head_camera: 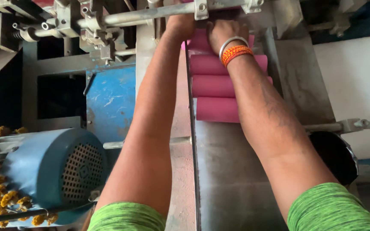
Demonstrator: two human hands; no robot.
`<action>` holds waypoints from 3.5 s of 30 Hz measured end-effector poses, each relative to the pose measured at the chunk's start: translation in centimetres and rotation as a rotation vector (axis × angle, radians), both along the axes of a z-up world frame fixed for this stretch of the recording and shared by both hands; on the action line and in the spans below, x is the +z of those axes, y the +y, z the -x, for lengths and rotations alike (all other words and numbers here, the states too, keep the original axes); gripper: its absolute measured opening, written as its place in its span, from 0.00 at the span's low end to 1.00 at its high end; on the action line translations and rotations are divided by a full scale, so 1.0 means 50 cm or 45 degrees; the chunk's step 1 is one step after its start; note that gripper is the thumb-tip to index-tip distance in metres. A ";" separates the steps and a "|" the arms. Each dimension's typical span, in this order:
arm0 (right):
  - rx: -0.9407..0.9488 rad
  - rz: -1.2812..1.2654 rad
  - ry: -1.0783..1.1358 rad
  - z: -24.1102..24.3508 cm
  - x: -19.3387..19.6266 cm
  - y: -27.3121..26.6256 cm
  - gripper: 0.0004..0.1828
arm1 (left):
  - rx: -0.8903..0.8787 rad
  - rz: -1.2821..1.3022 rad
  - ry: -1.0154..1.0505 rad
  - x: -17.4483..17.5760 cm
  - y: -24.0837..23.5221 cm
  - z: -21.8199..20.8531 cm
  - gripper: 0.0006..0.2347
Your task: The person repeatedly picks up pink cylindrical rolls from a pile and places them onto a moving conveyor belt of a machine. The person maintains a steady rhythm, ensuring the rolls are fed into the machine continuously.
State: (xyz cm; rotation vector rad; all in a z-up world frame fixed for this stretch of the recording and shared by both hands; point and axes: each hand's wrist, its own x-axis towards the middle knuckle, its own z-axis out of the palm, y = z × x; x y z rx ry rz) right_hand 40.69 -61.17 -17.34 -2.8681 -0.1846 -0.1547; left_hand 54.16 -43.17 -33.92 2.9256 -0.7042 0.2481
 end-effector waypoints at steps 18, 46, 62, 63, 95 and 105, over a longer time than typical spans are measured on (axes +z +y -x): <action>-0.046 0.099 0.073 -0.007 0.017 0.011 0.27 | 0.092 0.191 -0.484 -0.033 0.011 -0.039 0.11; 0.137 0.070 -0.077 -0.009 -0.044 -0.015 0.20 | 0.946 0.772 0.220 0.274 -0.117 0.246 0.16; 0.054 0.094 -0.138 0.216 0.042 -0.003 0.26 | 0.946 0.481 0.281 0.296 -0.110 0.268 0.11; 0.062 0.099 -0.127 0.210 0.040 0.009 0.27 | 0.979 0.459 0.302 0.303 -0.110 0.276 0.11; 0.054 0.262 0.273 0.166 0.045 0.016 0.22 | 0.896 0.276 0.177 0.448 -0.164 0.357 0.21; 0.077 0.136 0.269 0.193 0.101 0.016 0.24 | 0.798 0.313 0.182 0.455 -0.129 0.400 0.23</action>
